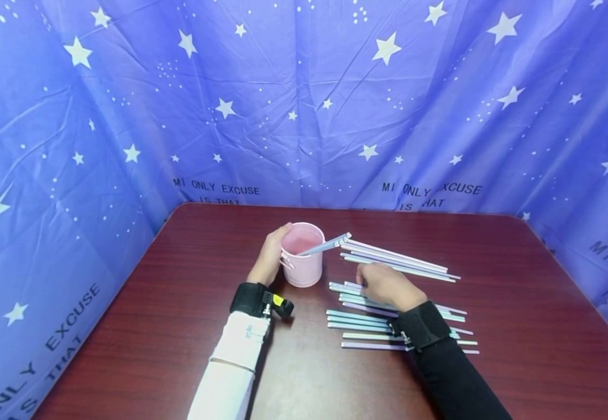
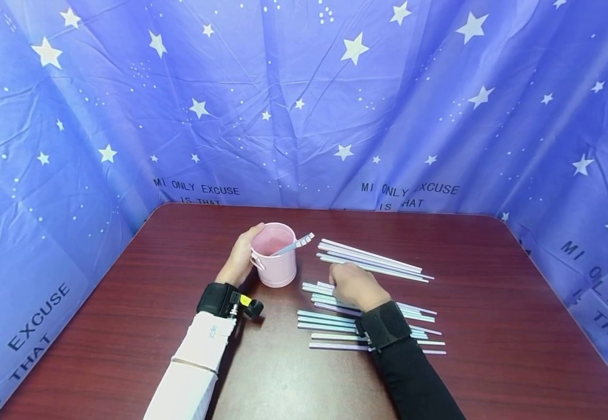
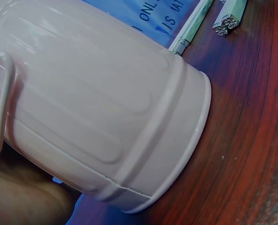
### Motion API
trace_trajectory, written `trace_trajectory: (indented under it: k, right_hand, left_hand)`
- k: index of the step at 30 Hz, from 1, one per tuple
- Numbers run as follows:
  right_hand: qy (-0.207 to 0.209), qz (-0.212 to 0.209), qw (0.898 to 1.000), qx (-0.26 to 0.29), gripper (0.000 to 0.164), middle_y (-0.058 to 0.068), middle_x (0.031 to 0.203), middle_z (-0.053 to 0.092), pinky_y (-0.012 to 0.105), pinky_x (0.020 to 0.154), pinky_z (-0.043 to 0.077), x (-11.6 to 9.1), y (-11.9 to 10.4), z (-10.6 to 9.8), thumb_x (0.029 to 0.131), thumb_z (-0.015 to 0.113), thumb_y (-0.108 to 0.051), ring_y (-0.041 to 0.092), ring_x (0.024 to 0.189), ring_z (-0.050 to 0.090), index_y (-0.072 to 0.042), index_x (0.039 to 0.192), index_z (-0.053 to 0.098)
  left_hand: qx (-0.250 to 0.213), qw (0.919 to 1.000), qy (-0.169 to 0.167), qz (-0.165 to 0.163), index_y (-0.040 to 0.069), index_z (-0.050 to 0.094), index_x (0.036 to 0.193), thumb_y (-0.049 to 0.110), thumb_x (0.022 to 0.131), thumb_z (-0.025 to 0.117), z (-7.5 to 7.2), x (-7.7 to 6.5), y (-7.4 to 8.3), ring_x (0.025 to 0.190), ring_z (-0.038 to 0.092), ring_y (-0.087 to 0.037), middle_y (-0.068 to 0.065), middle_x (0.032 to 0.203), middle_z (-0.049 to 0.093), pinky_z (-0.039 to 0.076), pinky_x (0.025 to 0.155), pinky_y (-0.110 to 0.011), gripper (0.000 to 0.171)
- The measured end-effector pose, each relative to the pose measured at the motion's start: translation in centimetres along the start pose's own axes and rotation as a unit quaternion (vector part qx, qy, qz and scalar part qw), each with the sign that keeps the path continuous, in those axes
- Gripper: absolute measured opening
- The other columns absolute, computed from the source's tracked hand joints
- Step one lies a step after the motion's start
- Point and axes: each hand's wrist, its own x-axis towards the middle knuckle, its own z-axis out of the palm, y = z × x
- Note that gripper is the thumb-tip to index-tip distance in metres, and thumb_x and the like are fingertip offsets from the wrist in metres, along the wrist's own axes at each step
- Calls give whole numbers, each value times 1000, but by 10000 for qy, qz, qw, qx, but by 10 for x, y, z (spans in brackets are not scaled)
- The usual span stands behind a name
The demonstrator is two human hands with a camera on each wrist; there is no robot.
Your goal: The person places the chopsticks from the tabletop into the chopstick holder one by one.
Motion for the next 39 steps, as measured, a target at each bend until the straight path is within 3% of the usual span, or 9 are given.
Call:
trace_trajectory:
  k: [10,17,23,27,33,36,39]
  right_hand:
    - [303,-109,9995,-38,15,1,85,65,38,76,56,3,1,-2,87,69,3,17,81,60,-12,88,66]
    - [1125,-278,9933,-9,14,1,81,61,38,70,52,-3,-4,-21,95,74,-6,18,77,57,-12,86,65]
    - [1677,45,9857,144,4,4,90,66,42,66,52,-16,-14,-44,101,70,-14,21,79,60,-11,99,67]
    - [2121,98,9770,189,6,6,95,71,46,70,55,-25,-21,-56,102,68,-15,23,84,65,-10,104,69]
    - [3036,-89,9511,568,16,12,102,73,46,77,52,-35,-30,-68,102,67,-8,29,88,64,-4,117,70]
    - [3700,-328,9242,886,24,14,103,73,38,76,48,-39,-34,-71,100,67,-1,28,88,63,-3,123,71]
    - [4432,-549,8860,1247,24,14,105,74,26,80,46,-42,-39,-74,98,69,3,19,91,64,-2,121,72]
  left_hand:
    - [5,10000,-27,-1,-8,65,138,30,110,49,-1,2,-1,149,50,-29,-23,152,61,32,132,-44,50]
    - [42,10000,2,-36,-8,66,137,31,110,49,0,1,0,145,53,-29,-23,149,62,35,130,-45,50]
    - [25,10000,26,-37,-8,67,136,31,110,49,1,1,0,143,54,-28,-23,147,64,36,130,-44,50]
    - [5,10000,42,-33,-8,67,136,30,110,49,0,1,0,141,56,-28,-23,145,65,37,129,-44,49]
    - [2,10000,22,-36,-8,66,137,30,111,48,1,1,0,144,54,-29,-24,148,63,36,130,-45,50]
    - [9,10000,14,-14,-9,65,138,30,111,48,1,0,0,147,52,-31,-24,150,62,34,131,-45,50]
    - [4,10000,21,-16,-9,65,138,30,111,49,1,0,0,149,50,-31,-24,152,60,33,131,-45,50]
